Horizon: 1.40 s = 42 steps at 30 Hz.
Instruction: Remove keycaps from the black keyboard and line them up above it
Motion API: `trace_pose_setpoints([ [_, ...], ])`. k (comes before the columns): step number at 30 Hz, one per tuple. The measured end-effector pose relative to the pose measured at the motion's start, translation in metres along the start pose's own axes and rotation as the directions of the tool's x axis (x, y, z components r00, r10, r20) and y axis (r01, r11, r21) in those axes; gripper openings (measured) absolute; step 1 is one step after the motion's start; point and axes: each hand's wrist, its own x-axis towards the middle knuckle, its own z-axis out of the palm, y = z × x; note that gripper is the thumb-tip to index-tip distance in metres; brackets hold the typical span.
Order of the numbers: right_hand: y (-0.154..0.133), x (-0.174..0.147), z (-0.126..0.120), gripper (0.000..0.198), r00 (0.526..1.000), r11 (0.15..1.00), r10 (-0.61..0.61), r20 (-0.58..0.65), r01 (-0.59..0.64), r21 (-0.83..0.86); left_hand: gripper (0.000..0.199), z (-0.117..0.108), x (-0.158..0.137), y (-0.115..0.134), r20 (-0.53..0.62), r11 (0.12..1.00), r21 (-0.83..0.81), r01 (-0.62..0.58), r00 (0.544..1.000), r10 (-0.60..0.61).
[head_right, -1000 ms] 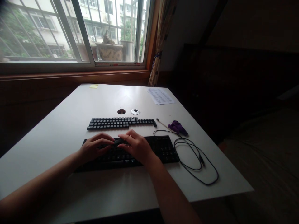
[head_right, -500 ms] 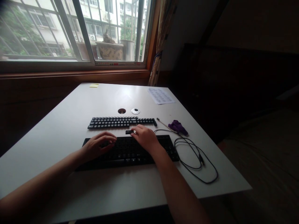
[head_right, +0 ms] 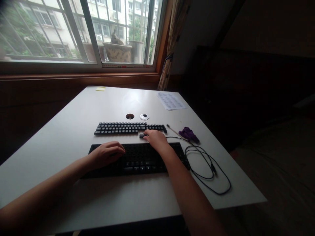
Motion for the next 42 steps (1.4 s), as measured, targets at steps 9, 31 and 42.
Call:
trace_pose_setpoints([
  [9, 0.003, -0.014, 0.003, 0.029, 0.983, 0.995, -0.058, -0.177, 0.071, 0.069, 0.017, 0.002, -0.002, -0.003, 0.027, 1.0, 0.014, 0.013, 1.0, -0.013],
  [31, -0.009, -0.025, 0.004, 0.035, 0.977, 0.969, -0.209, -0.033, 0.203, -0.14, 0.016, 0.003, -0.003, -0.004, 0.089, 0.998, 0.019, 0.055, 0.994, -0.057],
  [42, -0.011, -0.019, 0.009, 0.041, 0.984, 0.974, -0.176, -0.028, 0.17, -0.15, 0.015, 0.003, -0.003, -0.004, 0.101, 0.998, 0.027, 0.058, 0.993, -0.06],
])
